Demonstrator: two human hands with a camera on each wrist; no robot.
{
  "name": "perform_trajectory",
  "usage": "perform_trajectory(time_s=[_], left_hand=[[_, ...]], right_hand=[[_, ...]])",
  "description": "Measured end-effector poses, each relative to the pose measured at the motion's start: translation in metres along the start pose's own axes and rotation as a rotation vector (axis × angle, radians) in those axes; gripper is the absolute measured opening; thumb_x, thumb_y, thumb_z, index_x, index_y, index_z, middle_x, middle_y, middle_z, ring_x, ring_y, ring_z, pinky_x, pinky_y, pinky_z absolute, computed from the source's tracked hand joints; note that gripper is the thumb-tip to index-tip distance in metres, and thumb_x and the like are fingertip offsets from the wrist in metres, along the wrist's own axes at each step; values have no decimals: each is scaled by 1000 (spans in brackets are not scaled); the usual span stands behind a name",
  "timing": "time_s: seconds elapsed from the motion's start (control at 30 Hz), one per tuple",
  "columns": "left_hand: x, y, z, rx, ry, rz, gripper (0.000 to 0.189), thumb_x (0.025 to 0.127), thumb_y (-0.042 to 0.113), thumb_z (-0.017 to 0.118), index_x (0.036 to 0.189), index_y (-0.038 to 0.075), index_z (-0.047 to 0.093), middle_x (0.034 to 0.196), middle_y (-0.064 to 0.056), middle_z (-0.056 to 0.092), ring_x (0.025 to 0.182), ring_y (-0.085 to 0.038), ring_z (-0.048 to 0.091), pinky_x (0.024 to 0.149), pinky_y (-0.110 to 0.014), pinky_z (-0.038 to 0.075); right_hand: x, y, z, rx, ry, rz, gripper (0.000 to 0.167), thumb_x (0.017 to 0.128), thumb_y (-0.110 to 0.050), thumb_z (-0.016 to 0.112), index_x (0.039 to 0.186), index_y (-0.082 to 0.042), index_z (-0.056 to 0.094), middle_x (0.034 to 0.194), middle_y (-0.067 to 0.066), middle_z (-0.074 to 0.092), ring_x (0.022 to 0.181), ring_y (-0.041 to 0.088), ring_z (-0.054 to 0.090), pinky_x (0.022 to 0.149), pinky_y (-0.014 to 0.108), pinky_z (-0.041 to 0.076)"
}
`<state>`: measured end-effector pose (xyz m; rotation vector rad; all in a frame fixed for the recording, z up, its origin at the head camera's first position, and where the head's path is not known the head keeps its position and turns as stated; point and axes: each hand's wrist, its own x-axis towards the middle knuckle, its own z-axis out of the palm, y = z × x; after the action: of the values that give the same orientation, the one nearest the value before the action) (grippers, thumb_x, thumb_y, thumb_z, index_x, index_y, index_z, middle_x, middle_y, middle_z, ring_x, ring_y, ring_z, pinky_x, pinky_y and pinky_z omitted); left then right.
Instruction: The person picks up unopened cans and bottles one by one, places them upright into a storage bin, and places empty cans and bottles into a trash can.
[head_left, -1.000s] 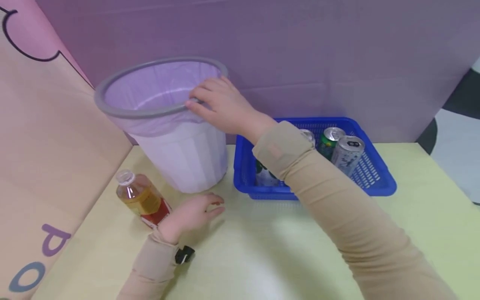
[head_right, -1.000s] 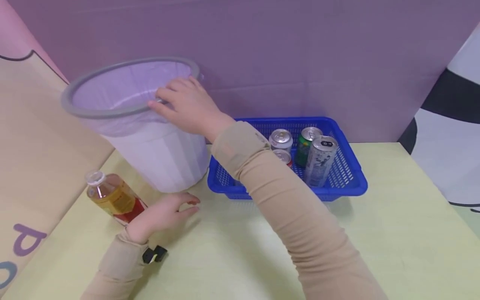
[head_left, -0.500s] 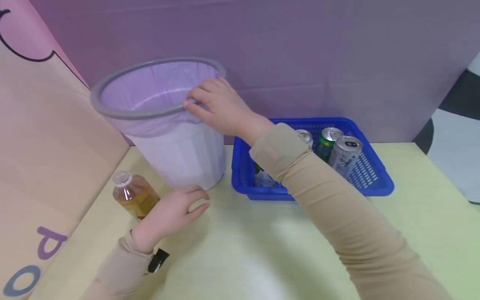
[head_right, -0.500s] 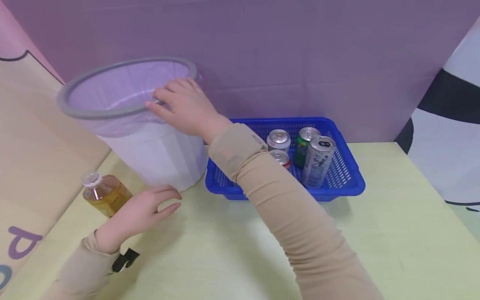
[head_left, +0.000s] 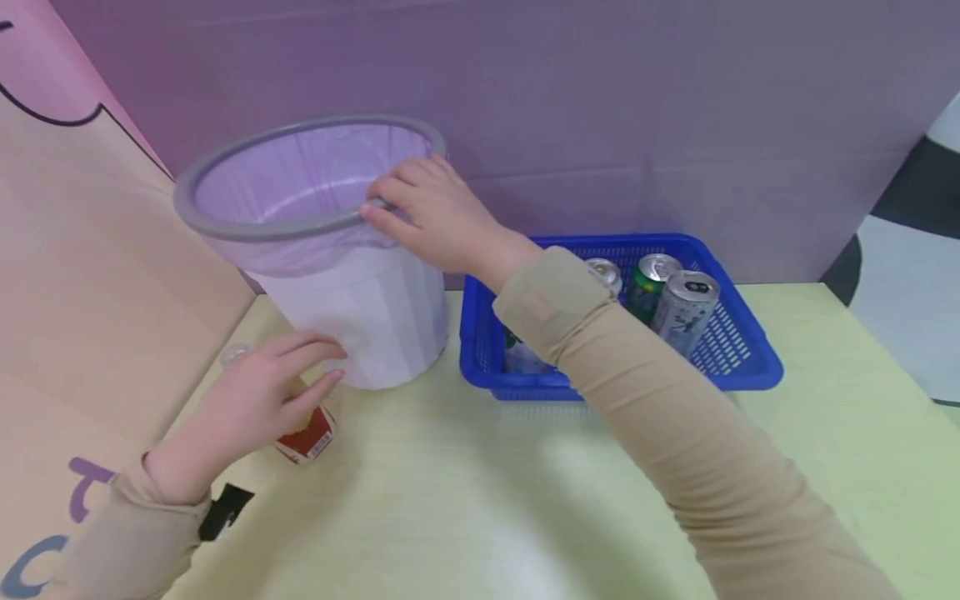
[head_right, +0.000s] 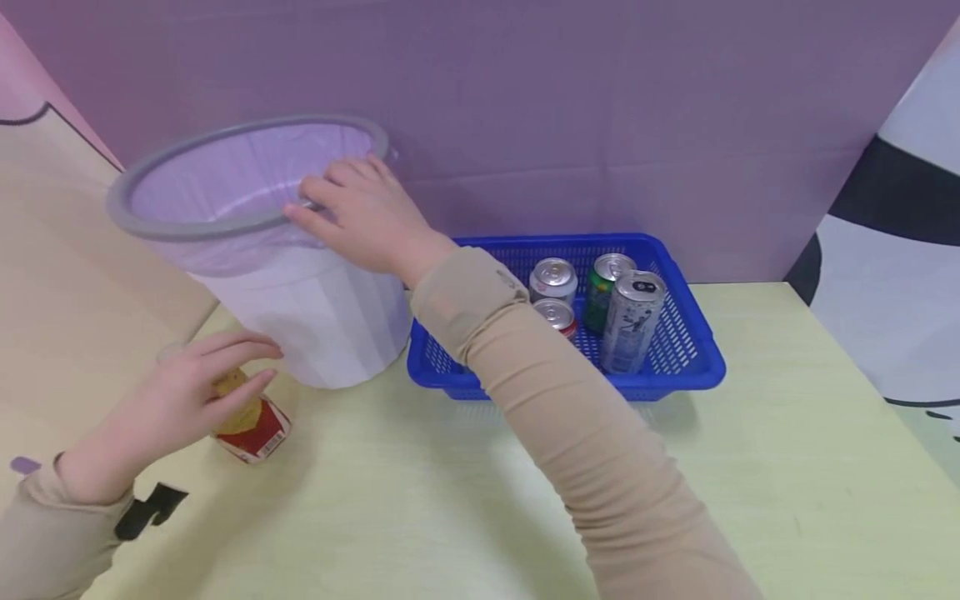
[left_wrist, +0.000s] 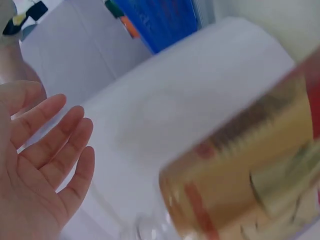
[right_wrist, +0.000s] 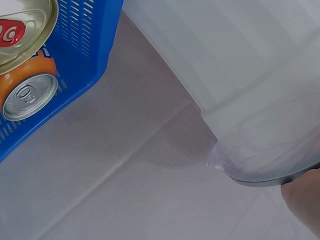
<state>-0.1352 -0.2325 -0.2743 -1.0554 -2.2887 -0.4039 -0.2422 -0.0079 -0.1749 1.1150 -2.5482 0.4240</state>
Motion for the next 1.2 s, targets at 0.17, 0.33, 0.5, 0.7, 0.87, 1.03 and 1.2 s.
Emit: perform_trajectory(time_s=[0.17, 0.33, 0.5, 0.7, 0.87, 1.03, 1.2], left_hand=[[-8, -11, -16, -79, -38, -139, 22, 83, 3, 68, 105, 2, 66, 102, -10, 66, 64, -8, 64, 60, -17, 52], [-17, -24, -25, -47, -65, -299, 30, 78, 0, 71, 108, 5, 65, 108, -12, 66, 96, -28, 62, 82, -42, 48], [-26, -39, -28, -84, -93, -427, 36, 78, 8, 75, 111, 4, 63, 114, -19, 63, 107, -37, 55, 87, -50, 42], [-38, -55, -31, -169, -164, -568, 47, 78, 16, 77, 118, -1, 59, 122, -26, 57, 115, -44, 48, 91, -63, 37], [-43, -63, -30, -194, -225, -634, 50, 78, 19, 78, 120, 2, 59, 121, -21, 60, 109, -28, 52, 86, -40, 44], [-49, -69, -30, -264, -299, -688, 53, 79, 19, 78, 123, 1, 56, 118, -22, 61, 99, -5, 54, 73, -20, 47], [-57, -72, -28, -338, -353, -704, 51, 81, 17, 75, 122, -3, 53, 109, -19, 63, 85, 10, 54, 67, -21, 53]], right_hand=[[0, 1, 1, 1, -1, 4, 36, 101, -37, 42, 125, -17, 59, 126, 2, 54, 130, 20, 39, 120, 45, 9], [0, 1, 2, 2, -3, 7, 36, 101, -37, 42, 125, -18, 59, 126, 2, 54, 130, 20, 39, 120, 44, 9], [1, 1, 2, 8, -7, 10, 36, 101, -37, 41, 126, -18, 58, 124, 2, 54, 129, 20, 40, 120, 44, 8], [2, -1, 3, 1, -13, 13, 36, 101, -37, 41, 127, -19, 58, 124, 2, 54, 128, 20, 39, 120, 44, 9], [3, 0, 4, -2, -17, 20, 36, 101, -37, 40, 127, -19, 57, 124, 2, 53, 129, 20, 39, 120, 44, 9], [4, 0, 4, 0, -13, 19, 36, 101, -38, 40, 127, -19, 57, 122, 2, 53, 128, 20, 39, 120, 44, 9], [4, -1, 5, 1, -12, 18, 36, 101, -37, 40, 127, -19, 57, 120, 2, 53, 126, 19, 40, 120, 44, 8]])
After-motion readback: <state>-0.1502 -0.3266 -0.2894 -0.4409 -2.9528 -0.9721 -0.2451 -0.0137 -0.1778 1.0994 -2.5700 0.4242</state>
